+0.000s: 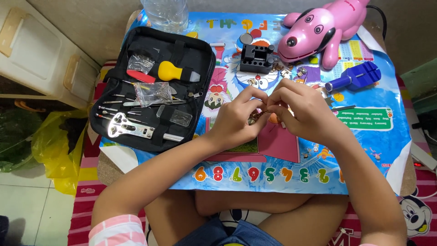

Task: The person adjusts the size of a metal watch band by removing and reinserting watch components, using a screwdriver to press pins out of the watch band, then tapping them back in with a hammer.

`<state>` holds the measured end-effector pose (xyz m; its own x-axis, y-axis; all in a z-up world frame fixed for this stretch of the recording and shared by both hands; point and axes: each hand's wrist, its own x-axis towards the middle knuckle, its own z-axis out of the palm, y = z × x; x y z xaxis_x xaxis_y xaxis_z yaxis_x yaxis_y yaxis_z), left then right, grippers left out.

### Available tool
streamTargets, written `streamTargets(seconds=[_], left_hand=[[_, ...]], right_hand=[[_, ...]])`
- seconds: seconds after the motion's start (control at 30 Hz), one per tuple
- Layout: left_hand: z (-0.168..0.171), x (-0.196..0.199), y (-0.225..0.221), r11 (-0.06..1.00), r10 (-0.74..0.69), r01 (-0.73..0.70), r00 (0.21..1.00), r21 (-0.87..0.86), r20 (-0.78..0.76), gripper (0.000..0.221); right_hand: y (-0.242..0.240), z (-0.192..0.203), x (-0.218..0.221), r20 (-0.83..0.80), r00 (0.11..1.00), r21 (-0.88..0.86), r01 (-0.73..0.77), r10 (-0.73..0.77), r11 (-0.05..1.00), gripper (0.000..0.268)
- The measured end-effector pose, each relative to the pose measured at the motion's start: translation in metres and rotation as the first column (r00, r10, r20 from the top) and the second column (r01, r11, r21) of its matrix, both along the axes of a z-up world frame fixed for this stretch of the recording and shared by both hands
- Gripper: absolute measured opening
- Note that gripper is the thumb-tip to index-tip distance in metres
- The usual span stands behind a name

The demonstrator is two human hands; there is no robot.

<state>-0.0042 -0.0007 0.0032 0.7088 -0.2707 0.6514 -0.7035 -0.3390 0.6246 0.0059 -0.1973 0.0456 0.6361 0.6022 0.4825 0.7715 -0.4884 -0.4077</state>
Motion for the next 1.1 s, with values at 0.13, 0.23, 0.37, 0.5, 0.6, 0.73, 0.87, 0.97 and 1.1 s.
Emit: streamTargets(seconds=[0.13,0.23,0.37,0.5,0.6,0.73,0.87,0.97,1.1], left_hand=[[0.0,-0.001,-0.001,1.0,0.004,-0.004,1.0,-0.016,0.001,0.011],[0.0,-0.001,0.0,1.0,-0.001,0.002,1.0,-0.019,0.004,0.011],[0.002,-0.001,0.0,1.0,-0.002,0.002,1.0,-0.029,0.003,0.012],[0.0,0.001,-0.001,0.999,-0.016,0.016,1.0,-0.032,-0.004,0.012],[-0.001,0.001,0.0,0.999,-0.023,0.022,1.0,-0.036,-0.021,0.01],[-0.003,0.001,0.001,0.999,-0.029,0.029,0.999,-0.024,-0.017,0.01],[-0.004,0.001,0.0,1.0,-0.018,0.018,1.0,0.011,-0.024,0.009],[-0.006,0.001,-0.001,0.999,-0.002,0.003,1.0,0.036,-0.032,0.009],[-0.002,-0.001,-0.002,1.0,0.017,-0.016,0.999,0.026,-0.045,0.01]], right_hand=[[0.002,0.001,0.0,0.028,0.999,-0.006,0.018,-0.017,1.0,0.009],[0.004,0.002,-0.001,0.037,0.999,-0.007,0.017,-0.017,1.0,0.009],[0.004,-0.001,0.0,0.051,0.998,-0.005,0.023,-0.023,1.0,0.009],[0.004,0.006,-0.002,0.069,0.997,-0.047,0.036,-0.033,0.998,0.009],[-0.002,0.003,0.002,0.099,0.994,-0.081,0.047,-0.039,0.996,0.01],[-0.002,0.004,0.002,0.1,0.994,-0.096,0.049,-0.039,0.994,0.009],[-0.002,0.008,-0.001,0.102,0.994,-0.142,0.046,-0.032,0.989,0.008],[-0.001,0.01,-0.002,0.106,0.993,-0.172,0.063,-0.045,0.983,0.008],[0.0,0.005,0.0,0.137,0.989,-0.16,0.071,-0.049,0.985,0.009]])
